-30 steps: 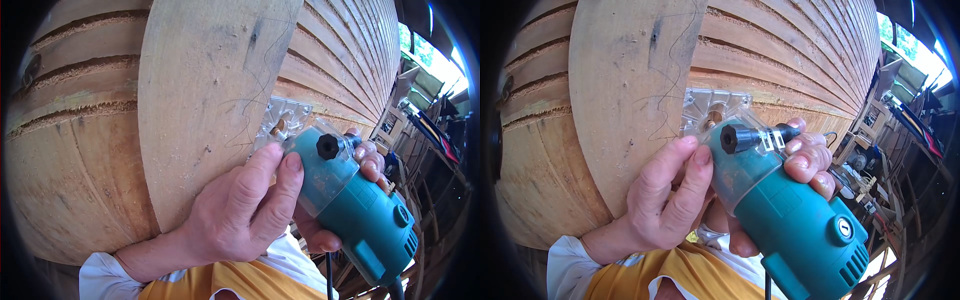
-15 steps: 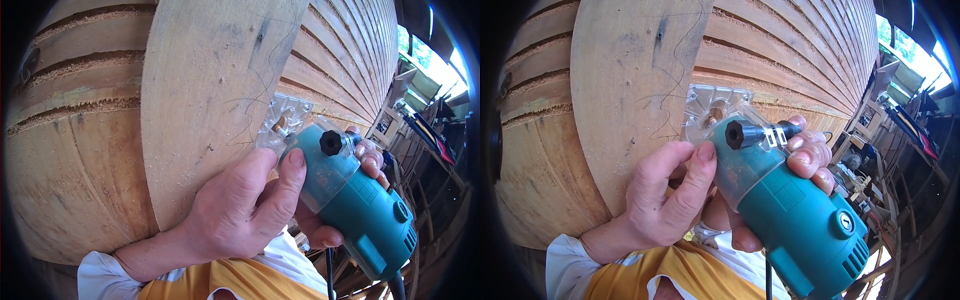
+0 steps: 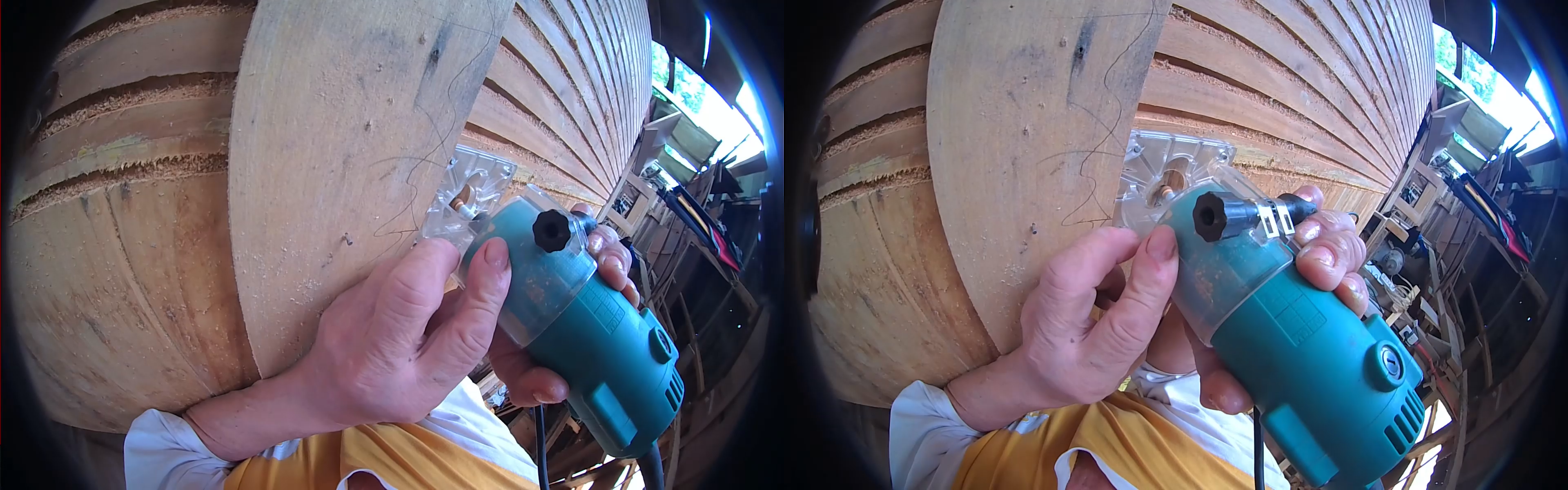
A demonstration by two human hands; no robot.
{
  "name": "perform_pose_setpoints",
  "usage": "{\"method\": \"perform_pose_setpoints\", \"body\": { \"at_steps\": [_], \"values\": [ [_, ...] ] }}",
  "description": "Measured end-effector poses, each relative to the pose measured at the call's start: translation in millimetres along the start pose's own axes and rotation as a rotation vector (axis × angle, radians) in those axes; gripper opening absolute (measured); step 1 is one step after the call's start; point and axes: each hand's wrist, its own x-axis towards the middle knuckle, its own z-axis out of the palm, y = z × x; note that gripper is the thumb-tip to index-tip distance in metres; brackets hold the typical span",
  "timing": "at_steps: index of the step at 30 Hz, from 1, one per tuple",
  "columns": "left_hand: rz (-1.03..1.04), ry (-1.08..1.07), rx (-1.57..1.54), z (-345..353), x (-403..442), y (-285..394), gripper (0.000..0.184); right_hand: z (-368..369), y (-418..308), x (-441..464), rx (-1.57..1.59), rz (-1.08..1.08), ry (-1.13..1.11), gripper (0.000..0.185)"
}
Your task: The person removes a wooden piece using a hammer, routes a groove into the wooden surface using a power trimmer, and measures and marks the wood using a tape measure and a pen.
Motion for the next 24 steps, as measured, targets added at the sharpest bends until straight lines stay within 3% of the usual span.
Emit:
{"method": "perform_pose_setpoints", "body": {
  "at_steps": [11, 16, 24],
  "values": [
    [0.053, -0.032, 0.08, -4, -2, -4, 0.055, 8, 7, 0, 0.101, -0.032, 0.052, 0.098],
    [0.06, 0.006, 0.077, 1, 0, -6, 0.05, 0, 7, 5, 0.022, -0.033, -0.049, 0.098],
    [0.05, -0.077, 0.186, -5, 6, -3, 0.07, 5, 2, 2, 0.055, 0.012, 0.013, 0.095]
  ]
}}
